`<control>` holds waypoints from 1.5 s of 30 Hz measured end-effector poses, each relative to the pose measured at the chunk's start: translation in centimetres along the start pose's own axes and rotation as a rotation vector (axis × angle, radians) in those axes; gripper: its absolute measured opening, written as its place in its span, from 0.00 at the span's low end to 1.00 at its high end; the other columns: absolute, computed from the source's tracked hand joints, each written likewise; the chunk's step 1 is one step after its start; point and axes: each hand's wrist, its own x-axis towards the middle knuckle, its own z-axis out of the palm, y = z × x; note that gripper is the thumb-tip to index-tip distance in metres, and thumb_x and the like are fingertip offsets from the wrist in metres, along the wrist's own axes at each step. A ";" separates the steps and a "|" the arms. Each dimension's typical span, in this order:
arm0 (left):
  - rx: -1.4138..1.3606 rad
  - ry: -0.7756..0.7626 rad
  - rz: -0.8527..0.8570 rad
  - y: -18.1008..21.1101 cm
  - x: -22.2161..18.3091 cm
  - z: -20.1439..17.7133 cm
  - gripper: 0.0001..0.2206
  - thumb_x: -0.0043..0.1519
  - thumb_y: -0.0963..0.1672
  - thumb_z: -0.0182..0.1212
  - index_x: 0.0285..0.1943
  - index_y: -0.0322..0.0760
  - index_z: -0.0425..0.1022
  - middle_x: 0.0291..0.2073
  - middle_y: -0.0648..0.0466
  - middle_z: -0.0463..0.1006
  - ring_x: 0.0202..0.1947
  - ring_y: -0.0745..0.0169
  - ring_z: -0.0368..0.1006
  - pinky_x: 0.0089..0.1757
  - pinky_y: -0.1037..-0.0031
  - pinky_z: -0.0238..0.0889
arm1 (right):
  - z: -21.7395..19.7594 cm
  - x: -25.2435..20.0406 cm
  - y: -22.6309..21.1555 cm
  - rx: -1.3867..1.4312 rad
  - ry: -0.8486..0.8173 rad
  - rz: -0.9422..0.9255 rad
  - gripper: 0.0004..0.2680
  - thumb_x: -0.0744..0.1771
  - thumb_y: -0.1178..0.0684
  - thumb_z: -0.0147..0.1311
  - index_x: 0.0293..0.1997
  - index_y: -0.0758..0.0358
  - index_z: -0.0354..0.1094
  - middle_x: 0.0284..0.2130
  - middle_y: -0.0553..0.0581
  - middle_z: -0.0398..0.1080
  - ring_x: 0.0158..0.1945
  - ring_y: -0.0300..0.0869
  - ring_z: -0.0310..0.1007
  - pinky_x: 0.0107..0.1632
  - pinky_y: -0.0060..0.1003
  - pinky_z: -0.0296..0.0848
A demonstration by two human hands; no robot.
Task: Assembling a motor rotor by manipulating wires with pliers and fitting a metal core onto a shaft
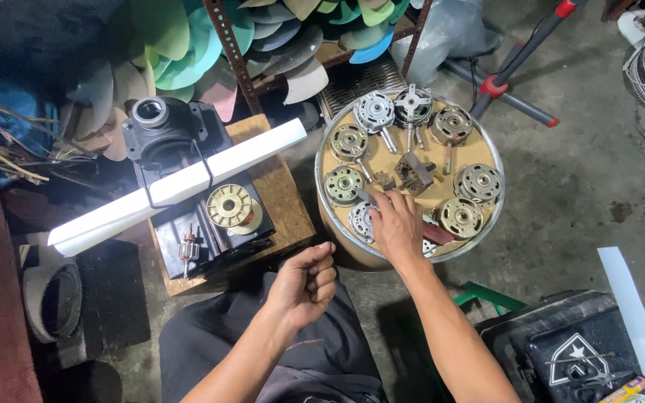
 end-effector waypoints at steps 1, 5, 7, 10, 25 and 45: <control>-0.001 0.001 0.000 0.0 0.1 0.0 0.02 0.64 0.39 0.60 0.41 0.35 0.71 0.18 0.67 0.48 0.13 0.79 0.46 0.17 0.88 0.38 | -0.1 -0.1 0.2 0.000 -0.002 0.000 0.11 0.67 0.47 0.55 0.54 0.51 0.70 0.45 0.55 0.70 0.50 0.50 0.68 0.50 0.48 0.68; -0.056 -0.037 -0.050 0.0 0.5 -0.6 0.02 0.64 0.39 0.59 0.41 0.35 0.70 0.18 0.67 0.48 0.13 0.79 0.46 0.16 0.89 0.38 | -2.2 -0.5 -0.7 0.183 0.066 0.035 0.07 0.67 0.49 0.57 0.48 0.53 0.72 0.45 0.53 0.71 0.53 0.50 0.67 0.53 0.48 0.66; -0.079 -0.041 -0.055 0.1 0.6 -0.8 0.02 0.65 0.39 0.59 0.40 0.35 0.70 0.18 0.67 0.47 0.13 0.79 0.46 0.16 0.89 0.38 | -4.6 -0.7 -3.1 0.315 0.086 0.049 0.03 0.68 0.50 0.57 0.41 0.54 0.74 0.43 0.53 0.71 0.52 0.49 0.68 0.54 0.46 0.66; -0.134 -0.063 -0.076 0.3 0.4 -0.9 0.02 0.65 0.39 0.58 0.40 0.36 0.70 0.18 0.68 0.48 0.13 0.79 0.45 0.16 0.88 0.39 | -8.1 -1.3 -8.1 0.779 0.006 0.205 0.02 0.66 0.59 0.57 0.37 0.60 0.75 0.40 0.58 0.77 0.50 0.53 0.75 0.54 0.45 0.70; 0.561 0.274 0.927 3.2 -2.1 -10.2 0.07 0.65 0.43 0.61 0.45 0.36 0.82 0.40 0.48 0.79 0.47 0.62 0.72 0.51 0.71 0.64 | -7.2 -1.0 -18.6 1.329 -0.186 0.298 0.04 0.67 0.59 0.60 0.40 0.70 0.76 0.36 0.61 0.76 0.44 0.42 0.75 0.50 0.37 0.73; 1.705 0.962 1.081 14.2 1.3 -22.3 0.31 0.48 0.52 0.76 0.53 0.33 0.68 0.43 0.44 0.69 0.43 0.37 0.71 0.47 0.53 0.67 | -6.1 -2.4 -26.6 1.224 -0.387 0.188 0.05 0.66 0.56 0.62 0.38 0.67 0.79 0.32 0.59 0.79 0.39 0.38 0.76 0.44 0.36 0.76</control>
